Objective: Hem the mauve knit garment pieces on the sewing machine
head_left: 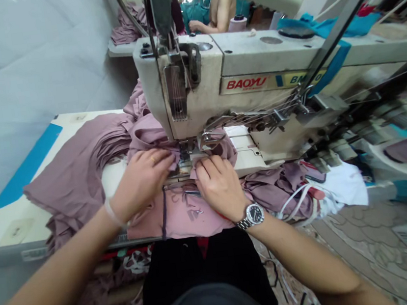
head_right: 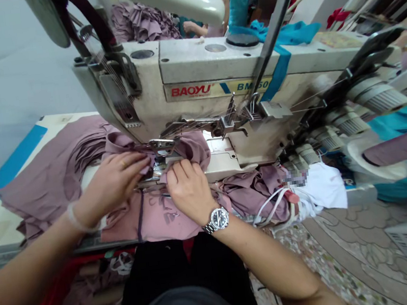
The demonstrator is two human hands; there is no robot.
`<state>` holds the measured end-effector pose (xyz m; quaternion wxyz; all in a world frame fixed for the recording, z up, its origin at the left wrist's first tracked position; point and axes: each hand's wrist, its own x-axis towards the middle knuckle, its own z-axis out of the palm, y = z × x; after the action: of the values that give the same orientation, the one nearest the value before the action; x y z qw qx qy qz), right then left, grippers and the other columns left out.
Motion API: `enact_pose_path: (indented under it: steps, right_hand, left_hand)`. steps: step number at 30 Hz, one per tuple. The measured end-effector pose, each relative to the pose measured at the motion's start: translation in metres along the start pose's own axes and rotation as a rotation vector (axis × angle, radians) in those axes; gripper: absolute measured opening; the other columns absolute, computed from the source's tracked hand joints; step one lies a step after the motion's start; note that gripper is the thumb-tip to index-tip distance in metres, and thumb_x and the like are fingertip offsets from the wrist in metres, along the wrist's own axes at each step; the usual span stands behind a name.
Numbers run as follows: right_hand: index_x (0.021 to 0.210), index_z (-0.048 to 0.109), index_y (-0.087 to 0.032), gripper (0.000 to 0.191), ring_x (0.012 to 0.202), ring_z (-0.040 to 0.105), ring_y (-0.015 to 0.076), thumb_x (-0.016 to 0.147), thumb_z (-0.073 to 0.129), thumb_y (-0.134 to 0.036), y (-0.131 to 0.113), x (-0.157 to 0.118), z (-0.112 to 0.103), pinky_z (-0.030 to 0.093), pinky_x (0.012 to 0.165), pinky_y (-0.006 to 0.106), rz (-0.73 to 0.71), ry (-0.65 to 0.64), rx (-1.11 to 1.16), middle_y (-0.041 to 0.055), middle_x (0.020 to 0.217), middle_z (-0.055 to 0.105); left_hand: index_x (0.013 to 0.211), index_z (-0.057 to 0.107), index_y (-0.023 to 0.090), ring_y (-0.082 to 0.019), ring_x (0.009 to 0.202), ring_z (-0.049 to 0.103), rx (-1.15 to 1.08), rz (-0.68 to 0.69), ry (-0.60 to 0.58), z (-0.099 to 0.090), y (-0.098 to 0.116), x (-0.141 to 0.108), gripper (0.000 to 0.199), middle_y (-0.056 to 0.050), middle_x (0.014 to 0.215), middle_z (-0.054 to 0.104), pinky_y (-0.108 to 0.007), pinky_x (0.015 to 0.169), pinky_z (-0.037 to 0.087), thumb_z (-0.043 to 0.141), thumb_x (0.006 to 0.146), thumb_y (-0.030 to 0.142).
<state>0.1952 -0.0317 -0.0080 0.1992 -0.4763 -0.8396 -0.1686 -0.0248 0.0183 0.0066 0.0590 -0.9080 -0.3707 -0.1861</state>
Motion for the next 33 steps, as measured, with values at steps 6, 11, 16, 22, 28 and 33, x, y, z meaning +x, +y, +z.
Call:
enact_pose_path:
  steps: [6, 11, 16, 22, 28, 33]
  right_hand:
    - [0.123, 0.059, -0.006, 0.034, 0.118, 0.053, 0.0244, 0.096, 0.043, -0.021, 0.002, -0.006, 0.009, 0.042, 0.104, 0.039, 0.061, 0.108, 0.321, 0.0136, 0.123, 0.064]
    - [0.128, 0.058, -0.008, 0.038, 0.122, 0.05, 0.0269, 0.096, 0.044, -0.024, -0.004, -0.009, 0.012, 0.042, 0.102, 0.044, 0.046, 0.07, 0.311, 0.013, 0.131, 0.06]
    - [0.131, 0.056, -0.008, 0.042, 0.122, 0.047, 0.029, 0.094, 0.045, -0.025, -0.004, -0.007, 0.01, 0.042, 0.099, 0.045, -0.024, 0.009, 0.204, 0.0118, 0.136, 0.057]
    - [0.131, 0.056, -0.009, 0.041, 0.121, 0.047, 0.0284, 0.095, 0.044, -0.026, -0.001, -0.005, 0.008, 0.041, 0.099, 0.045, -0.045, -0.019, 0.194, 0.0118, 0.136, 0.057]
    - [0.132, 0.055, -0.009, 0.042, 0.123, 0.047, 0.0273, 0.098, 0.043, -0.029, 0.0, -0.001, 0.009, 0.039, 0.1, 0.044, 0.005, -0.024, 0.211, 0.0123, 0.137, 0.057]
    - [0.131, 0.056, -0.01, 0.041, 0.125, 0.047, 0.0268, 0.1, 0.04, -0.031, 0.002, 0.005, 0.008, 0.038, 0.101, 0.044, 0.025, -0.047, 0.223, 0.0112, 0.138, 0.056]
  left_hand:
    - [0.136, 0.052, 0.009, -0.028, 0.117, 0.052, 0.14, 0.036, 0.045, 0.007, 0.048, -0.024, 0.043, -0.015, 0.132, 0.056, -0.042, 0.095, 0.047, 0.047, 0.093, 0.012]
    - [0.13, 0.057, 0.008, -0.028, 0.114, 0.052, 0.133, -0.034, 0.064, 0.012, 0.048, -0.016, 0.039, -0.016, 0.128, 0.057, -0.041, 0.094, 0.047, 0.046, 0.093, 0.011]
    - [0.13, 0.055, 0.008, -0.028, 0.116, 0.052, 0.135, -0.064, 0.051, 0.013, 0.052, -0.015, 0.04, -0.016, 0.131, 0.056, -0.042, 0.095, 0.045, 0.045, 0.092, 0.012]
    - [0.137, 0.051, 0.009, -0.028, 0.117, 0.051, 0.16, -0.035, 0.035, 0.012, 0.049, -0.015, 0.046, -0.015, 0.133, 0.055, -0.042, 0.094, 0.044, 0.047, 0.091, 0.012]
    - [0.135, 0.051, 0.008, -0.028, 0.118, 0.051, 0.148, -0.043, 0.039, 0.012, 0.047, -0.009, 0.044, -0.014, 0.133, 0.055, -0.041, 0.094, 0.043, 0.045, 0.092, 0.013]
    - [0.132, 0.052, 0.006, -0.028, 0.12, 0.05, 0.121, -0.051, 0.036, 0.013, 0.047, -0.007, 0.041, -0.017, 0.134, 0.054, -0.042, 0.098, 0.044, 0.047, 0.093, 0.016]
